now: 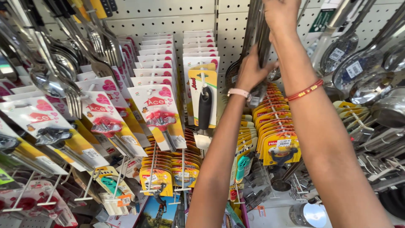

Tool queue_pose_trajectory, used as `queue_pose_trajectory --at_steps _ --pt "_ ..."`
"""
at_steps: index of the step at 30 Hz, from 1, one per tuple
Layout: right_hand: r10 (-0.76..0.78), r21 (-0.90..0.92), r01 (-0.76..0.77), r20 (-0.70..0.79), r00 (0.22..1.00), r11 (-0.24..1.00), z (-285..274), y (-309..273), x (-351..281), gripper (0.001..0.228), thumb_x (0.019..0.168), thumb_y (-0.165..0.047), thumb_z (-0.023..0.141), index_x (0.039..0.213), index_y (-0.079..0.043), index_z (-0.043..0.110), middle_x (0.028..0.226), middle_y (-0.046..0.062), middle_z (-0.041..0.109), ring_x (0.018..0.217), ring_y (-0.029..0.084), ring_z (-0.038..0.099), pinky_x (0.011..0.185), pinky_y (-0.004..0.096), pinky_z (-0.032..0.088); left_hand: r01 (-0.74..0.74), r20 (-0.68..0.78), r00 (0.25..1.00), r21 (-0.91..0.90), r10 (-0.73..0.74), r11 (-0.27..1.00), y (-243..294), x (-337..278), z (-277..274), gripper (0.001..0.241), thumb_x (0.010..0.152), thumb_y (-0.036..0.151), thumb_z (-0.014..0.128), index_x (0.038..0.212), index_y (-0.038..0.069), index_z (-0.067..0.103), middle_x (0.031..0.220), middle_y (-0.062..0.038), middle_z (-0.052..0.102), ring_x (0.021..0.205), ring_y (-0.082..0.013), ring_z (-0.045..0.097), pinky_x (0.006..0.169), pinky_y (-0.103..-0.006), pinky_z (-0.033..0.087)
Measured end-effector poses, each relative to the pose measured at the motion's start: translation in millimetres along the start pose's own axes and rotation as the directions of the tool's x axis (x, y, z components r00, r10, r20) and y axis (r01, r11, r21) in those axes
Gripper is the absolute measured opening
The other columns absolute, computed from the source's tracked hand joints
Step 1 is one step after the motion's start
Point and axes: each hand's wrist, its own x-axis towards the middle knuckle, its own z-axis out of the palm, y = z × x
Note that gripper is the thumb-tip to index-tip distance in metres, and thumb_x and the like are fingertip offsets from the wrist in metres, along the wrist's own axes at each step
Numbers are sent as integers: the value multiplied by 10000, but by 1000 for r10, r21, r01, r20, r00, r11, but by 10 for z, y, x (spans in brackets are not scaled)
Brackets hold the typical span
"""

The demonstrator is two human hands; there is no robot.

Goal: Selecting and inspecting various kitchen utensils and tools in a store.

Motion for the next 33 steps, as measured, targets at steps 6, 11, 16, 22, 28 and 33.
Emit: queue_pose_trajectory --at_steps 6,11,16,22,28,33 --pt "25 85 -38 148 989 996 37 -307 -68 90 1068 -69 736 1095 -23 664 931 -3 688 765 109 642 662 289 544 166 -23 986 227 -165 960 -228 -337 24 595 731 264 852 1210 -1 618 989 -229 752 882 -406 740 798 -479 570" --pt "99 -6 -99 185 978 995 -13 -564 -290 360 1029 -131 797 1204 -20 503 1003 21 677 819 140 652 725 314 574 94 -21 996 189 -91 978 -263 -435 -67 533 784 314 841 1185 9 665 965 -216 762 865 -387 749 799 -470 581" --pt "468 -245 -409 283 837 879 -154 -751 -711 546 1017 -357 694 1333 -16 408 1159 165 630 1119 227 640 1024 406 539 -130 -178 963 345 201 930 -425 -617 -84 851 545 421 971 1146 -84 642 1046 -290 719 923 -425 715 807 -462 554" --pt "270 -294 -195 240 933 936 -326 -479 -1099 407 1062 -294 598 1275 42 516 993 121 705 968 220 681 911 369 555 258 -26 962 -233 -271 938 -464 -918 31 735 622 364 937 1151 -71 673 1040 -165 790 890 -227 756 838 -356 608" --pt "198 -353 -113 215 956 929 -444 -293 -1372 613 1074 -350 568 1433 97 352 983 118 700 941 227 662 842 381 521 218 -100 964 -229 -246 949 -239 -1036 18 701 696 277 937 1202 -81 612 1059 -159 752 921 -189 716 833 -333 575" --pt "258 -393 -173 175 950 903 -379 -275 -1505 616 1064 -420 516 1389 91 403 923 131 695 858 236 690 781 408 545 163 -75 975 -387 -207 907 -379 -1095 77 579 810 246 877 1216 -89 637 1093 -154 760 945 -173 703 843 -320 568"
